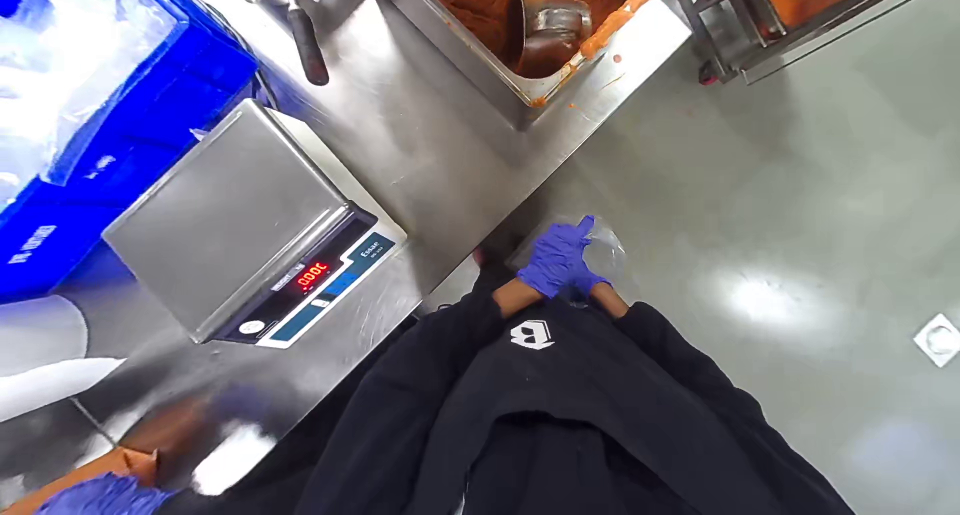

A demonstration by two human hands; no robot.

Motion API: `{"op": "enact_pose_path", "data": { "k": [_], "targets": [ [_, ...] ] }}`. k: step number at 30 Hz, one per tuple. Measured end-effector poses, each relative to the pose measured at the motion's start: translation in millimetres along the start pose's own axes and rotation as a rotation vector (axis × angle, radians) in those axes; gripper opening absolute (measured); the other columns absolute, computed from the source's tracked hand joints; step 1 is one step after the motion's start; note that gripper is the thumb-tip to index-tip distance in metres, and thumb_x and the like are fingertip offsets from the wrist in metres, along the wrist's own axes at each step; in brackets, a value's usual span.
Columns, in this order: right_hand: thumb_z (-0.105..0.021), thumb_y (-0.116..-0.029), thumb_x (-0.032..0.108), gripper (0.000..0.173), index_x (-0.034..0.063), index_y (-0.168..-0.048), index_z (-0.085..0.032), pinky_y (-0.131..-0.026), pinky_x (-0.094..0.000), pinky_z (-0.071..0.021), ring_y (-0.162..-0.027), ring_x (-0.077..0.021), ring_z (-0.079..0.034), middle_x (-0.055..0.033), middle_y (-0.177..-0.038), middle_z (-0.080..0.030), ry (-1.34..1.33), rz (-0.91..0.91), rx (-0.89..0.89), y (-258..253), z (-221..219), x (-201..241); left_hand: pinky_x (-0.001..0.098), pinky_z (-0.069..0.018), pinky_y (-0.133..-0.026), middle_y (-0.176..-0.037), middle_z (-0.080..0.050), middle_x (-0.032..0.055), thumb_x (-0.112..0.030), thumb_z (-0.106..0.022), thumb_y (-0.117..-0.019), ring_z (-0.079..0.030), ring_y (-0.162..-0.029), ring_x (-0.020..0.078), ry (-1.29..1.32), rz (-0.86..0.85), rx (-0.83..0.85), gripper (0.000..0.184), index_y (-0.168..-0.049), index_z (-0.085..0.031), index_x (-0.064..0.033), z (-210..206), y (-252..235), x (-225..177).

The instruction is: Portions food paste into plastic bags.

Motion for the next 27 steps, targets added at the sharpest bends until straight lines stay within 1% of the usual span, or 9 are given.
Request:
{"op": "enact_pose_path", "data": {
  "k": [2,5,8,13,16,19,21,25,27],
  "targets": [
    [-0.041,-0.1091,0.004,0.041,-0.0093,-0.148,-0.044,-0.123,-0.0371,-0.0257,-0.149,-0.0286,-0.036,-0.0241,-0.157,-0.043,0.166,0.005,0.070,0.2,-3.6,-1.9,0.0575,-0.0490,-0.102,-0.131,-0.064,0.0220,-0.029,-0.061,-0.0983,-0.061,-0.122,0.0393,0.051,0.132,0.188,0.069,-0.161,-0.033,-0.0191,4.3,2.5,8.0],
    [-0.047,-0.1067,0.005,0.042,-0.0047,-0.148,-0.047,-0.122,-0.0470,-0.0287,-0.148,-0.0348,-0.040,-0.0231,-0.156,-0.044,0.473,0.090,0.191,-1.4,-3.0,-3.0,0.0586,-0.0454,-0.106,-0.138,-0.060,0.0218,-0.014,-0.062,-0.0934,-0.057,-0.129,0.0381,0.140,0.144,0.304,0.059,-0.150,-0.048,-0.0079,3.7,10.0,17.5],
    [-0.062,-0.0989,0.014,0.042,0.0012,-0.138,-0.060,-0.106,-0.0570,-0.0465,-0.123,-0.0383,-0.062,-0.0230,-0.135,-0.063,0.489,0.593,0.141,5.5,20.1,-31.0,0.0530,-0.0423,-0.112,-0.142,-0.058,0.0204,-0.005,-0.056,-0.0954,-0.054,-0.133,0.0341,0.257,0.117,0.189,0.051,-0.146,-0.053,-0.0055,35.8,23.1,9.0],
    [-0.060,-0.1030,0.032,0.032,0.0225,-0.132,-0.069,-0.104,-0.0290,-0.0550,-0.121,-0.0065,-0.065,0.0060,-0.129,-0.071,0.139,1.302,-0.012,146.3,155.3,14.9,0.0415,-0.0520,-0.100,-0.126,-0.066,0.0173,-0.007,-0.054,-0.0975,-0.064,-0.113,0.0214,0.629,-0.024,-0.071,0.041,-0.137,-0.058,-0.0001,113.1,94.1,2.5],
    [-0.064,-0.0983,0.031,0.030,0.0198,-0.124,-0.073,-0.094,-0.0259,-0.0575,-0.110,-0.0049,-0.068,0.0060,-0.123,-0.073,0.138,1.261,-0.399,150.6,218.0,83.0,0.0324,-0.0576,-0.090,-0.117,-0.069,0.0076,-0.011,-0.051,-0.1010,-0.067,-0.100,0.0114,0.810,0.019,-0.217,0.036,-0.135,-0.061,-0.0041,143.8,140.1,6.2],
    [-0.067,-0.0992,0.028,0.045,0.0076,-0.140,-0.062,-0.103,-0.0566,-0.0482,-0.122,-0.0342,-0.062,-0.0169,-0.137,-0.063,0.566,0.977,-0.551,94.3,236.5,166.1,0.0297,-0.0577,-0.088,-0.111,-0.072,0.0020,-0.010,-0.052,-0.0994,-0.068,-0.097,0.0093,0.977,0.106,-0.405,0.034,-0.130,-0.065,-0.0055,169.7,177.6,10.7],
    [-0.069,-0.0990,0.026,0.045,0.0019,-0.136,-0.062,-0.103,-0.0654,-0.0446,-0.123,-0.0435,-0.061,-0.0243,-0.134,-0.063,0.749,0.897,-0.515,69.5,226.0,206.5,0.0300,-0.0586,-0.083,-0.106,-0.073,0.0027,-0.009,-0.055,-0.0973,-0.069,-0.091,0.0114,1.065,0.188,-0.550,0.032,-0.127,-0.067,-0.0043,182.4,192.9,19.9],
    [-0.064,-0.0986,0.024,0.022,0.0111,-0.111,-0.076,-0.090,-0.0339,-0.0570,-0.098,-0.0102,-0.069,-0.0025,-0.107,-0.074,0.617,1.304,-0.352,117.0,166.1,241.8,0.0302,-0.0585,-0.078,-0.105,-0.071,0.0039,-0.012,-0.050,-0.1022,-0.068,-0.087,0.0114,1.066,0.261,-0.745,0.031,-0.129,-0.064,-0.0036,201.0,199.9,52.6],
    [-0.065,-0.0963,0.022,0.020,0.0099,-0.106,-0.077,-0.092,-0.0266,-0.0578,-0.101,-0.0050,-0.069,-0.0006,-0.107,-0.075,0.498,1.538,-0.340,130.4,127.3,250.5,0.0302,-0.0582,-0.080,-0.110,-0.070,0.0052,-0.017,-0.048,-0.1060,-0.068,-0.090,0.0101,0.999,0.257,-0.769,0.034,-0.134,-0.061,-0.0034,207.8,193.4,65.3]
  ]
}}
Point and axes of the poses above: each hand's wrist, its own y-axis away from the middle knuckle, its own z-axis out of the back of the hand, x = y × z, the point moved 3 cm from there along -y, towards the middle knuckle
